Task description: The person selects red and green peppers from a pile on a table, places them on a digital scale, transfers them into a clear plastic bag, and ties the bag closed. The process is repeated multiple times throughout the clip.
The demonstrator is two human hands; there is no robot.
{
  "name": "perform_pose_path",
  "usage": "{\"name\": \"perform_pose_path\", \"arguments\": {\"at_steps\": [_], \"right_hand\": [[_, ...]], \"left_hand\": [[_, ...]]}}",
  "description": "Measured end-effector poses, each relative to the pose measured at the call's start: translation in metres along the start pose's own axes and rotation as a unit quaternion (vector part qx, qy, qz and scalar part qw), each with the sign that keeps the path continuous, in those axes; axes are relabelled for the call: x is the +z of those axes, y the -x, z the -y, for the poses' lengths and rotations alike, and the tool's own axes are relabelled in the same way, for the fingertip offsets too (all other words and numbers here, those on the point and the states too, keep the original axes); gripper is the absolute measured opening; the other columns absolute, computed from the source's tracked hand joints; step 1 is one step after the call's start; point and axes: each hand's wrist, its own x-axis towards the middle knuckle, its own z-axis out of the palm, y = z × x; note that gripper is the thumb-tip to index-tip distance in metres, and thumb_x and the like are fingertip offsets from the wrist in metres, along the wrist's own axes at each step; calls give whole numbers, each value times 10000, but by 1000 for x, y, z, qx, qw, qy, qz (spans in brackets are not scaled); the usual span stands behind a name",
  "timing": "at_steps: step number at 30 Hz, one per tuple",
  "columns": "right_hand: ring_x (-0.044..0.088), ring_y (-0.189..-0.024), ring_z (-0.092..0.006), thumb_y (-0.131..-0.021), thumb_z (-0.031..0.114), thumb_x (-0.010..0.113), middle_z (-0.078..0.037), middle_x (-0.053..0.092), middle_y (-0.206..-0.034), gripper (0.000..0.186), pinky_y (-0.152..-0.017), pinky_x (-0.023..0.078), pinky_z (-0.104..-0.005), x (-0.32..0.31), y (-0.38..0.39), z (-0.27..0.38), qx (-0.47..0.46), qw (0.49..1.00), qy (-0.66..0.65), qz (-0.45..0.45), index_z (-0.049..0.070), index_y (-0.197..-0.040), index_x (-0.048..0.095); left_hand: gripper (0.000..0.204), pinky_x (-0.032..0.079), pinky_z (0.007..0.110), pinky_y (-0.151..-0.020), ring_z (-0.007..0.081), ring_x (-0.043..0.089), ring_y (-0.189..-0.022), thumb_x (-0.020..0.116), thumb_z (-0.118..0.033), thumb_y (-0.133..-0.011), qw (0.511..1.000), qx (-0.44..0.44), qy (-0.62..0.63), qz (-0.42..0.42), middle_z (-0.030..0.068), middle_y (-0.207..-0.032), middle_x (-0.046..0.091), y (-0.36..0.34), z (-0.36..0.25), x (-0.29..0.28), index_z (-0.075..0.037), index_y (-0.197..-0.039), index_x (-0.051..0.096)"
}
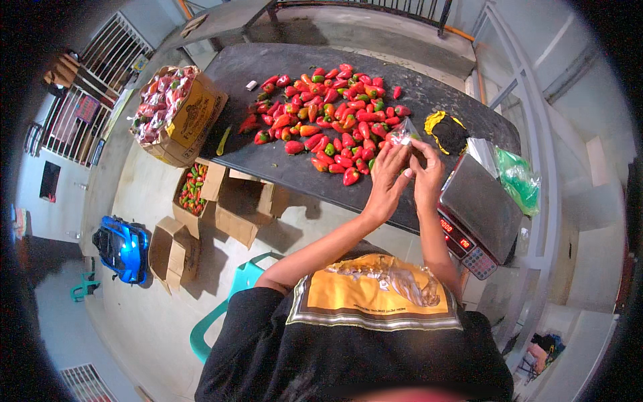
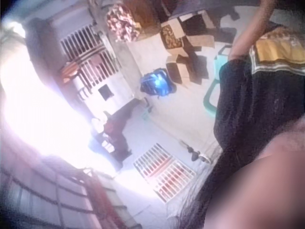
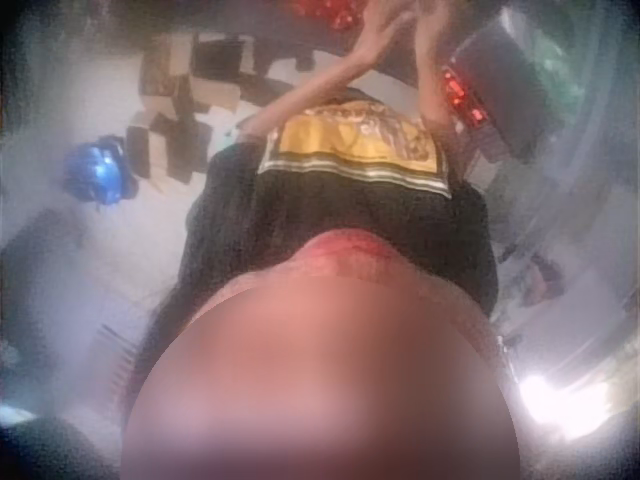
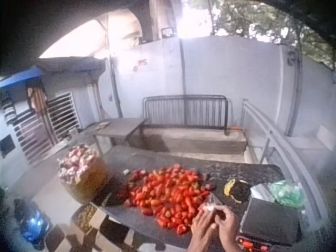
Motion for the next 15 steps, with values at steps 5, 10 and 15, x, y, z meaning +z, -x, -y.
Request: {"name": "perform_pose_path", "arguments": {"at_steps": [5,10,15], "right_hand": [[590,-842,-174,-765,-36,554,-87,631,-875,117,-814,446,-305,-5,3,-19,56,997,-50,-5,-12,-874,587],[586,-812,-153,-782,3,586,-73,629,-820,85,-783,446,-298,-7,20,-40,99,995,-1,-1,-7,-867,593],[592,-767,-152,-783,31,600,-59,633,-781,76,-739,452,-300,-12,28,-46,113,993,-7,23,7,-854,599]], "left_hand": [[481,189,444,-1080,320,338,-1302,507,-267,-899,990,53,-120,42,153,-1355,441,0,4,-2,-62,-1331,452],[391,274,437,-1035,302,489,-1157,585,-110,-820,991,44,-116,48,135,-1216,561,5,14,-7,-59,-1207,549],[334,426,383,-866,318,559,-961,615,-8,-740,997,16,-68,-26,144,-1005,597,-3,2,-6,-34,-1072,593]]}}
